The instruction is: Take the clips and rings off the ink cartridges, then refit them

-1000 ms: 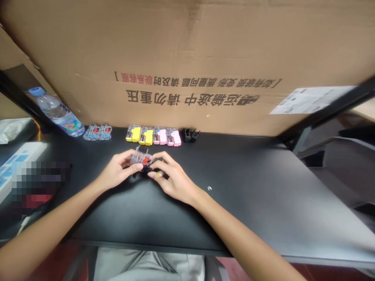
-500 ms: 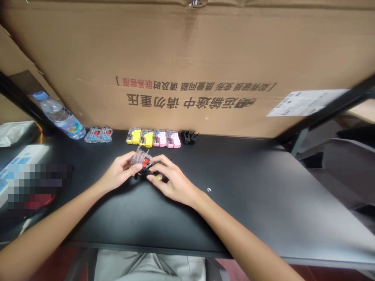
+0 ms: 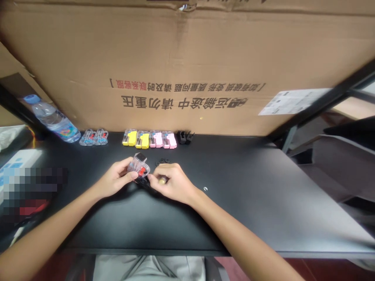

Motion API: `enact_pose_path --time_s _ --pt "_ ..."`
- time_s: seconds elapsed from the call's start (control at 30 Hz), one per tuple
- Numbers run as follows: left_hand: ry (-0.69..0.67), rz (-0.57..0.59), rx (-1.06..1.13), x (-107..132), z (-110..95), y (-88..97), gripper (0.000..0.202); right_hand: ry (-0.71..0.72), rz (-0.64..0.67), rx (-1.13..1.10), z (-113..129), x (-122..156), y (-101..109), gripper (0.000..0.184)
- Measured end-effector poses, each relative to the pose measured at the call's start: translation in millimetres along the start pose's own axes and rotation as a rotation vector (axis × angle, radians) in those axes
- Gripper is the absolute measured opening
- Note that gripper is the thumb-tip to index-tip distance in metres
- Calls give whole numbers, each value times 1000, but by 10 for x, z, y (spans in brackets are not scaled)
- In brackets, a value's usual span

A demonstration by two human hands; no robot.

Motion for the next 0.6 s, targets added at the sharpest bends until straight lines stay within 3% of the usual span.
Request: enact_pose_path --time_s 0.2,0.6 --pt "10 32 -43 -1 3 -38 38 50 -107 10 56 31 -1 34" --pt "34 24 10 -12 16 -54 41 48 -180 16 79 39 -16 34"
Point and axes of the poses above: each hand's wrist, its own x-axis away from the middle knuckle, its own y-axis out of the back of the hand, z = x × y, the point moved 6 cm from there along -x, towards the middle knuckle, and after that the axes turned 12 degrees about -y, right-handed, at the moved point
